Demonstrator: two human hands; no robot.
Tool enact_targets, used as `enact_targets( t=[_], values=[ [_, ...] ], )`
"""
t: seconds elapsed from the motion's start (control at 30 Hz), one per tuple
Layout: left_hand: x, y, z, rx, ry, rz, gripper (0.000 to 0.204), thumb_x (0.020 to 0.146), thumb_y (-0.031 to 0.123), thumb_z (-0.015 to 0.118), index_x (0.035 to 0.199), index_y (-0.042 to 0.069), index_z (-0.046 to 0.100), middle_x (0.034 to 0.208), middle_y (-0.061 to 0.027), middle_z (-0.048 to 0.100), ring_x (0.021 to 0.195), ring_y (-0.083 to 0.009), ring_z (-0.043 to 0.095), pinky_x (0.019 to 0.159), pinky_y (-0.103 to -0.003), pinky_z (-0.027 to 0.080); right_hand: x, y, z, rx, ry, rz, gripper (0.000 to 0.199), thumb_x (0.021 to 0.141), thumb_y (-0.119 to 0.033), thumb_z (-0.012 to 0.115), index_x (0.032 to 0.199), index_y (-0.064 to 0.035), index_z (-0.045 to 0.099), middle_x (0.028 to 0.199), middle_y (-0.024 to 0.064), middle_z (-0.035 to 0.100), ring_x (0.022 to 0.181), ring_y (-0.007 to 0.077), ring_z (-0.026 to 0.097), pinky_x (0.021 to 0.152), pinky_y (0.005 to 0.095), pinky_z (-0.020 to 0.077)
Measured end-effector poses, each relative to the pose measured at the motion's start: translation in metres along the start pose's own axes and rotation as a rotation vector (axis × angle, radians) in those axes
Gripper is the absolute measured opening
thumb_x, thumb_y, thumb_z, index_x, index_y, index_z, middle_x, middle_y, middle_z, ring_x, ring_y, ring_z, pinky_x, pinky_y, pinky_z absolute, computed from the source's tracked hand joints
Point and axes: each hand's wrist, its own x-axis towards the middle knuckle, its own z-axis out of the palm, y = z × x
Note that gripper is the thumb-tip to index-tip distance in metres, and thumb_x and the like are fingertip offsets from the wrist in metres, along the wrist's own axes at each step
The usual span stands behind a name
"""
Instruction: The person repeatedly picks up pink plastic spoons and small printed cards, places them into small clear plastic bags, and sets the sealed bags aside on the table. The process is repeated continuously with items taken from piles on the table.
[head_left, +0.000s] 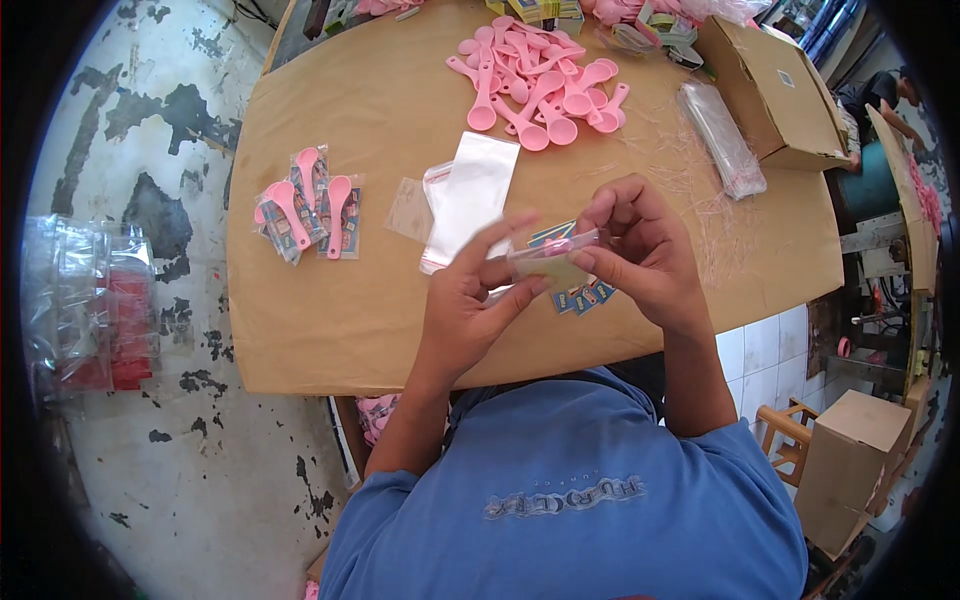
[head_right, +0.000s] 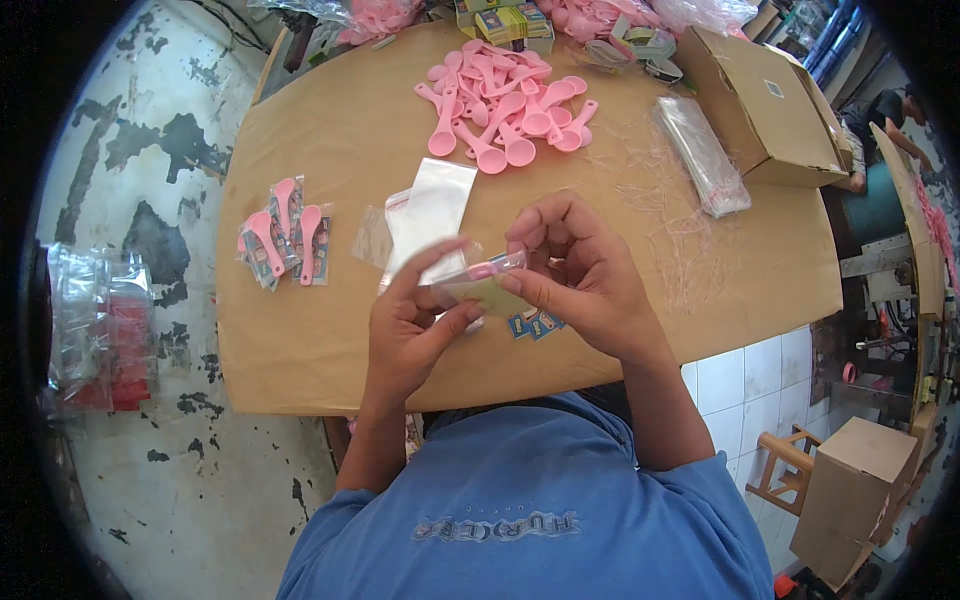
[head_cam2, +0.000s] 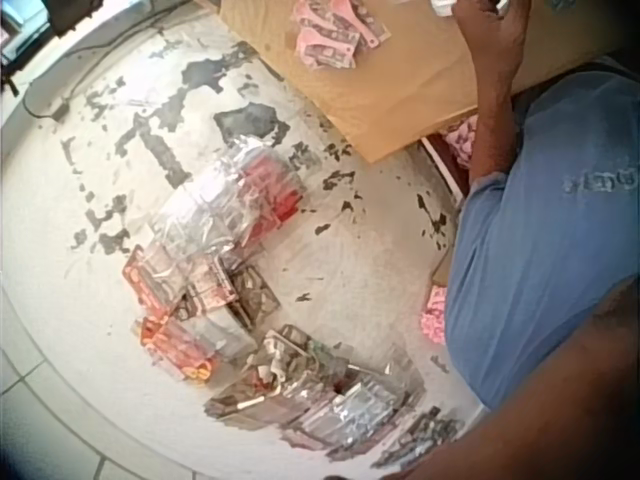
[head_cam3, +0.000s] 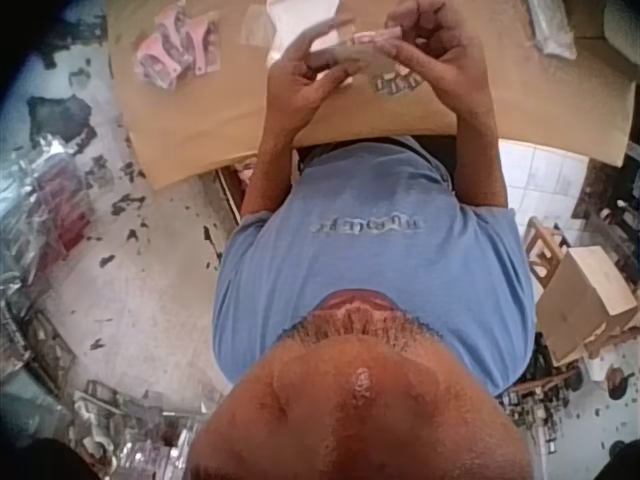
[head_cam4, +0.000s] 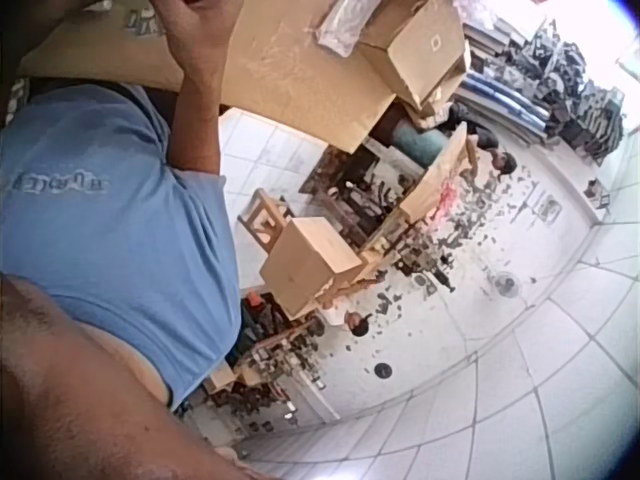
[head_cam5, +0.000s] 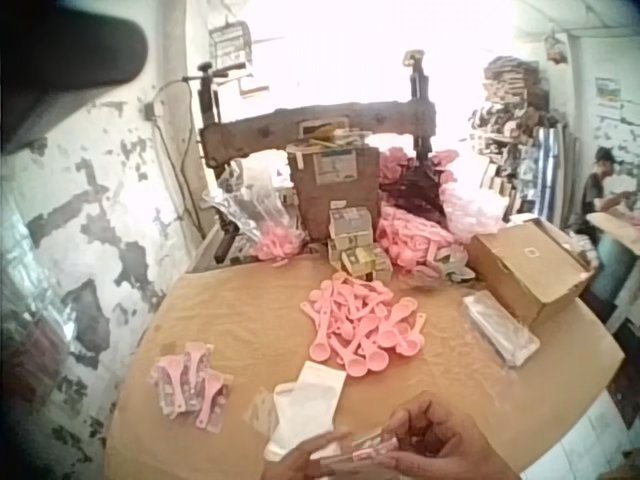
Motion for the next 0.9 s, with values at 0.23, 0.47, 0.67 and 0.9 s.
enact_targets(
  t=[0.23, 0.47, 0.67, 0.9],
  values=[
    [-0.007, -0.003, -0.017, 0.174, 0.046, 0.117, 0.033, 0.096, -0.008, 0.064, 0.129, -0.007, 0.062, 0.118, -0.0167, 0.072, 0.109, -0.018, 0.069, 0.093, -0.031, 0.057, -0.007, -0.004, -0.004, -0.532, -0.007, -0.031, 0.037, 0.084, -0.004, 0.08, 0.117, -0.0055, 0.062, 0.091, -0.0001, 0.058, 0.068, 0.0069, 0.049, 0.06, 0.0237, 0.042],
    [0.005, 0.039, -0.119, 0.465, 0.373, 0.427, 0.031, 0.094, -0.01, 0.056, 0.123, -0.004, 0.063, 0.129, -0.0174, 0.068, 0.126, -0.0215, 0.061, 0.11, -0.035, 0.046, -0.02, -0.01, -0.027, -0.911, 0.114, 0.082, 0.021, 0.088, -0.013, 0.078, 0.103, -0.0038, 0.068, 0.089, 0.0057, 0.059, 0.068, 0.0129, 0.054, 0.06, 0.0284, 0.0444],
    [-0.005, 0.036, -0.136, 0.739, 0.534, 0.36, 0.03, 0.09, -0.008, 0.052, 0.115, -0.002, 0.067, 0.122, -0.0104, 0.069, 0.116, -0.0203, 0.063, 0.1, -0.035, 0.048, -0.038, -0.003, -0.025, -1.319, 0.17, 0.1, 0.034, 0.086, -0.029, 0.081, 0.103, -0.0035, 0.065, 0.1, 0.0124, 0.061, 0.094, 0.0307, 0.064, 0.079, 0.0424, 0.0508],
    [0.01, -0.006, -0.05, 1.117, 0.302, 0.248, 0.022, 0.086, 0.019, 0.079, 0.101, 0.006, 0.069, 0.088, -0.0062, 0.063, 0.084, -0.0197, 0.058, 0.079, -0.034, 0.044, -0.038, 0.013, -0.021, -1.312, 0.156, 0.243, 0.04, 0.082, -0.026, 0.083, 0.108, -0.0031, 0.061, 0.107, 0.013, 0.058, 0.101, 0.0321, 0.06, 0.084, 0.043, 0.0499]
  ],
)
